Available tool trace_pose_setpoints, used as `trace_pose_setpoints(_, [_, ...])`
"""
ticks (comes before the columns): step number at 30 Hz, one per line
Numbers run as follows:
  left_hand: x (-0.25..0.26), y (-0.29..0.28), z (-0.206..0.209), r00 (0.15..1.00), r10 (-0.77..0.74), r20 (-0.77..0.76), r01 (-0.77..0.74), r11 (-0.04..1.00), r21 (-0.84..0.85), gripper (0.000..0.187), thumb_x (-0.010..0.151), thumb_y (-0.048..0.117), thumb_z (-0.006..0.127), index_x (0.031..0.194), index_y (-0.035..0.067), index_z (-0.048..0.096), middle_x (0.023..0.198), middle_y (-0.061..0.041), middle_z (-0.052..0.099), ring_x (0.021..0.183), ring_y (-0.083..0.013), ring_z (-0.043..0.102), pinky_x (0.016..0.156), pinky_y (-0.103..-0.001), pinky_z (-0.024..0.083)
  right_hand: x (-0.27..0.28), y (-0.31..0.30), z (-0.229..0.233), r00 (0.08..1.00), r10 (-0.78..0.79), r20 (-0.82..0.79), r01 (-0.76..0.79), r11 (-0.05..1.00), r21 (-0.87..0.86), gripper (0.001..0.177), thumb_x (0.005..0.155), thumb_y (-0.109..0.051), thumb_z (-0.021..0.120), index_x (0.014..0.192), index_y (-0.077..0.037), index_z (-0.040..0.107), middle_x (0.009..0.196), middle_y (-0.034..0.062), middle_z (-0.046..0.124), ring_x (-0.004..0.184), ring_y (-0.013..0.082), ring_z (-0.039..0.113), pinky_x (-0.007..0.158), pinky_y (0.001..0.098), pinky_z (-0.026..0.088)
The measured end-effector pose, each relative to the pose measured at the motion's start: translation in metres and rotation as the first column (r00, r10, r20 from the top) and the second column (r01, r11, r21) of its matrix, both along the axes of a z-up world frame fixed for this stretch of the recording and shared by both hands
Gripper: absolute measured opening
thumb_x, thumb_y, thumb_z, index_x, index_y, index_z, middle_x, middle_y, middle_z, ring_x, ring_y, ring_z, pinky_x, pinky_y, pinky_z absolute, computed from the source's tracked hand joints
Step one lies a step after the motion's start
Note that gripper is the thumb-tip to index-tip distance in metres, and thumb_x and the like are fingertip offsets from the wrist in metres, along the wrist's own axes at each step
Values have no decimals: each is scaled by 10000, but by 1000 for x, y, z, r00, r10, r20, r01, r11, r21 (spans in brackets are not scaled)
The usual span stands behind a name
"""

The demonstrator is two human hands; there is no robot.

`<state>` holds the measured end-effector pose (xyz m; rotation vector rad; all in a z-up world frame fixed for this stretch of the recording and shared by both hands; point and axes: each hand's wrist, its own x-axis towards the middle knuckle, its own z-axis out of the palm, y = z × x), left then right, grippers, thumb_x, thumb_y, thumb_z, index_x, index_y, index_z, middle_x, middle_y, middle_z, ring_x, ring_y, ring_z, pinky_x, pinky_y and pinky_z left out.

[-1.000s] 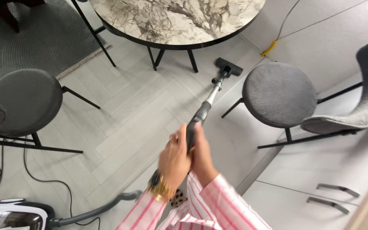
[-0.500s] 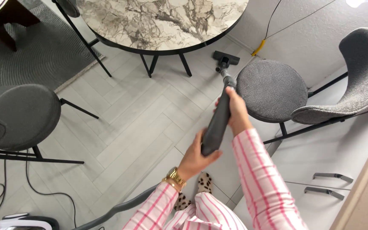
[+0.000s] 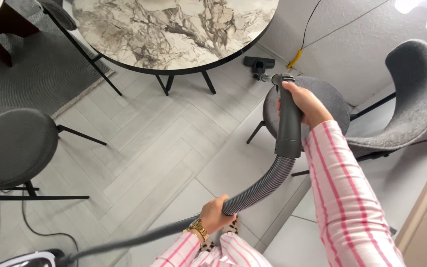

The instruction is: The person vacuums a tiled floor in a dining area using a canister vacuum with a floor head. They move a chair to reach under the table and continue vacuuming around the table and chairs.

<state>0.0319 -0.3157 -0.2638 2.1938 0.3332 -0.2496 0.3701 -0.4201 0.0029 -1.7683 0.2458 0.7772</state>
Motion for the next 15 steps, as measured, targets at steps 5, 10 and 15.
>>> trace_pose_setpoints(5, [35,-26,23,1000,-21,23,21,1000,18,231,764,300,700,924,204,564,763,9,666,665,-233,671,559,-413,526,23,-18,5,1000,1,30,-4,995,96,360,957,-449,672,994,-114,545,732,91,651,572,185,607,535,313,544])
trace_pose_setpoints(10, [52,-33,7,998,58,18,-58,998,-28,294,751,353,727,951,195,580,814,-35,705,729,-283,691,634,-426,525,-12,-18,20,979,-197,-52,204,950,236,435,854,-404,776,1125,-144,557,838,65,697,646,132,671,613,304,652])
trace_pose_setpoints(15, [56,-18,-37,950,-257,-175,263,965,13,589,643,337,868,1137,176,591,1113,-78,680,1040,-309,658,887,-438,504,-58,-18,-20,992,40,121,-54,992,112,427,682,-99,685,1010,-137,415,636,181,587,431,271,532,354,419,451])
